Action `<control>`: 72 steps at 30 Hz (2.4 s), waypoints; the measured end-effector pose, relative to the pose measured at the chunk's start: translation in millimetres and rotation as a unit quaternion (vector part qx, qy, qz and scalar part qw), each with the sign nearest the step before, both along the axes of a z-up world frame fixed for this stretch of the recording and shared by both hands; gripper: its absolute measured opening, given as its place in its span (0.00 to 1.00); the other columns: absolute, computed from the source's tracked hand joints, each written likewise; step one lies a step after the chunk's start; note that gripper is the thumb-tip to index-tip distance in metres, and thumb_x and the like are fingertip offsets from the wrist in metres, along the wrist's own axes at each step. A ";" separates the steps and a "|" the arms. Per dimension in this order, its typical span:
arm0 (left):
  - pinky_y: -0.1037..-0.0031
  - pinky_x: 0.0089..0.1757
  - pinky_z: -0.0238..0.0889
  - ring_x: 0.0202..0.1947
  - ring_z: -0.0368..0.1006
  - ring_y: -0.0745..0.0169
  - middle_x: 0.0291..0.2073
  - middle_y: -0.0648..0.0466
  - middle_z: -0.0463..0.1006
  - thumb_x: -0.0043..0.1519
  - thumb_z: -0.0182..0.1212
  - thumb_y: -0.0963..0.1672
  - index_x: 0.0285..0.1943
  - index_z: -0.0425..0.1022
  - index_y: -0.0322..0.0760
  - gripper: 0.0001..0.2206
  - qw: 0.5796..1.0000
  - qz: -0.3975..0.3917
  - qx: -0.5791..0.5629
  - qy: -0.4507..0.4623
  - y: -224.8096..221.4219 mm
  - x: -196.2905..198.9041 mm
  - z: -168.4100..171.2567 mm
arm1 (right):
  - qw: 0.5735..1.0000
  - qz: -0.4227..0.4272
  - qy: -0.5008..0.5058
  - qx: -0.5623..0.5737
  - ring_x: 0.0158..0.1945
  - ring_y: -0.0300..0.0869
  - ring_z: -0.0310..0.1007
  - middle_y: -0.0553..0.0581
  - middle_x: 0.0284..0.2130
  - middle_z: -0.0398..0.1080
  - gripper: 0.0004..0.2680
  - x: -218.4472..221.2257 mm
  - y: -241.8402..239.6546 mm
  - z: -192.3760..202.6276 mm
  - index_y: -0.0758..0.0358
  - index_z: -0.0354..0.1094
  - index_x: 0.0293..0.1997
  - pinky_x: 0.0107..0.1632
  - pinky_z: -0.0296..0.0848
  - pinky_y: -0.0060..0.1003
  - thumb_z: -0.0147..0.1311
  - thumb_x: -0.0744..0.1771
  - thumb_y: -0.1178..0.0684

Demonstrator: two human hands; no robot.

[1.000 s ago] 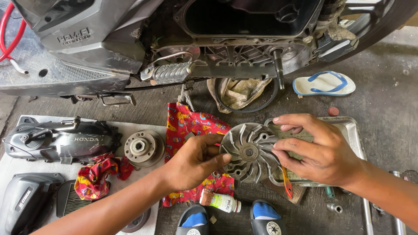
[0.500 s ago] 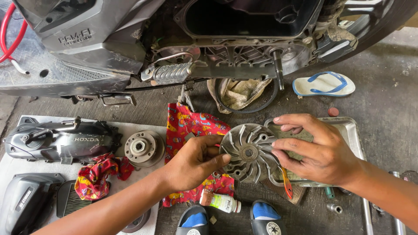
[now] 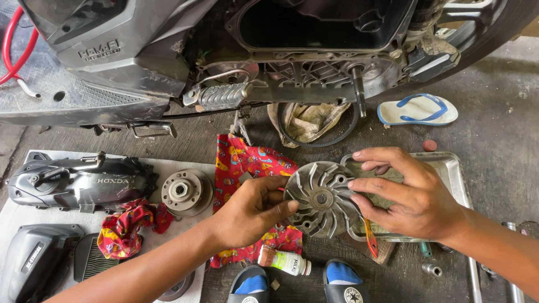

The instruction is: Repairing and reassembling the CVT system of a scooter, including rollers and drive belt

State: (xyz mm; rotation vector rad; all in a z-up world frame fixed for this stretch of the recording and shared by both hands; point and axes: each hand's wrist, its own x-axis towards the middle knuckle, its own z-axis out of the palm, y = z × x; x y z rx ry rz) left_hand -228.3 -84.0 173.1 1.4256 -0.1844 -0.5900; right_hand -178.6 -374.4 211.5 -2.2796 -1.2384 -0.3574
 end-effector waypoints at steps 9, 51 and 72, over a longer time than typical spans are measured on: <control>0.80 0.29 0.60 0.25 0.64 0.75 0.28 0.56 0.77 0.64 0.57 0.37 0.51 0.76 0.26 0.09 1.000 -0.009 0.008 -0.002 -1.6 -0.3 2.9 | 1.000 -0.014 -0.022 -0.010 0.38 0.39 0.76 0.58 0.50 0.72 0.06 -4.7 7.9 3.3 0.62 0.76 0.33 0.38 0.75 0.32 0.67 0.58 0.58; 0.54 0.57 0.65 0.64 0.64 0.42 0.61 0.47 0.65 0.46 0.76 0.56 0.69 0.57 0.50 0.43 0.742 0.003 0.670 -0.021 164.5 -193.0 -210.2 | 0.945 0.028 0.326 0.025 0.41 0.57 0.79 0.63 0.36 0.75 0.02 -82.8 219.3 -305.6 0.70 0.74 0.28 0.46 0.77 0.47 0.56 0.61 0.62; 0.44 0.65 0.51 0.74 0.49 0.31 0.75 0.36 0.52 0.44 0.78 0.56 0.83 0.39 0.52 0.59 0.740 0.060 0.652 -0.153 211.5 -31.4 -210.6 | 0.967 -0.059 0.223 -0.108 0.46 0.47 0.75 0.47 0.39 0.69 0.05 -115.0 216.6 -334.5 0.53 0.74 0.38 0.48 0.74 0.44 0.55 0.64 0.51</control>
